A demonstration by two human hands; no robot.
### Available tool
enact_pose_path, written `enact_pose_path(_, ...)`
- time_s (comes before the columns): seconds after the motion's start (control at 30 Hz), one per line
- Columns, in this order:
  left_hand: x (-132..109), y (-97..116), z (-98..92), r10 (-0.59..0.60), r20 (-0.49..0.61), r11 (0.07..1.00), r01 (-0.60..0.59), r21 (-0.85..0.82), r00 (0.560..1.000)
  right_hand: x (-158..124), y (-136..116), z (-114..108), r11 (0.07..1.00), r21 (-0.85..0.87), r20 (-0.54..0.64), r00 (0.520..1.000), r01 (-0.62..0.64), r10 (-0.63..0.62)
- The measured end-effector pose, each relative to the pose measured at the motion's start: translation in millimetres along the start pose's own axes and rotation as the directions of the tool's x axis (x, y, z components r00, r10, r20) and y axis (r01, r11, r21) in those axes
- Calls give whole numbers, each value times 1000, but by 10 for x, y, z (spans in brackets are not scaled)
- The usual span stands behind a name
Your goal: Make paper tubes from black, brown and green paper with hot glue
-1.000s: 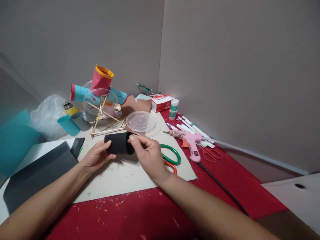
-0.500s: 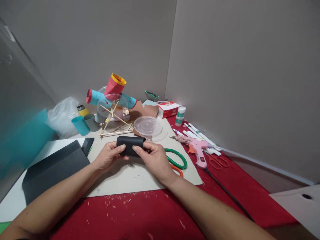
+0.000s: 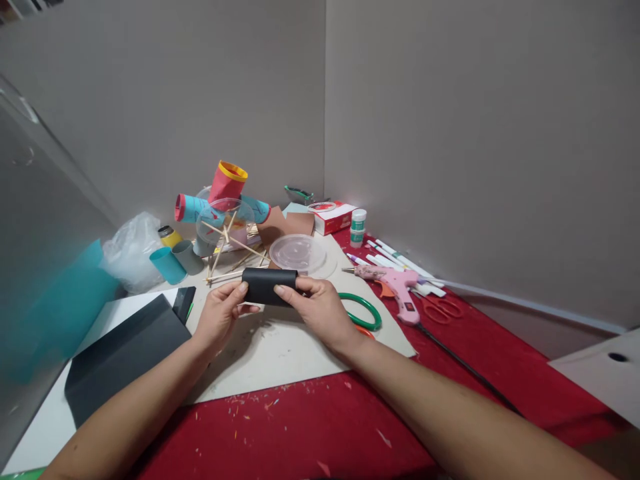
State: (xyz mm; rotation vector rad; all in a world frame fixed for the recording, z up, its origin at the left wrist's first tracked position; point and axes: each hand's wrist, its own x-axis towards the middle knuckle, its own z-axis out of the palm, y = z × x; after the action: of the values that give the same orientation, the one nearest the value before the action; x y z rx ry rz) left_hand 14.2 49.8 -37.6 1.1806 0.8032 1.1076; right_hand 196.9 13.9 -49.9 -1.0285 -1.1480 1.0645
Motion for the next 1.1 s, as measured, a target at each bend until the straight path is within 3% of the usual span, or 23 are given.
enact_pose_path(0.2, -46, 25, 11, 120, 13, 990, -121, 77, 993, 10, -38, -3, 997, 71, 55, 998, -28, 24)
enact_pose_path(0.53, -82, 64, 72, 43, 29, 995, -46, 88, 999, -40, -82, 47, 995, 31, 67, 994, 90, -92)
enact_pose_path(0.7, -106, 184, 67, 70, 23, 967, -74, 242, 997, -71, -125, 57, 993, 25, 75, 990, 119, -121)
enact_pose_path(0.87, -201, 539, 50, 176, 87, 783, -193, 591, 981, -38, -151, 18, 993, 6, 21, 993, 114, -114)
enact_pose_path(1.0, -285, 744, 59, 86, 272, 581, -270, 767, 958, 13, -110, -23, 995, -6, -27, 995, 96, -96)
enact_pose_path(1.1, -298, 757, 71, 36, 331, 433, -313, 845, 943, 35, -65, -32, 998, -3, -22, 998, 56, -56)
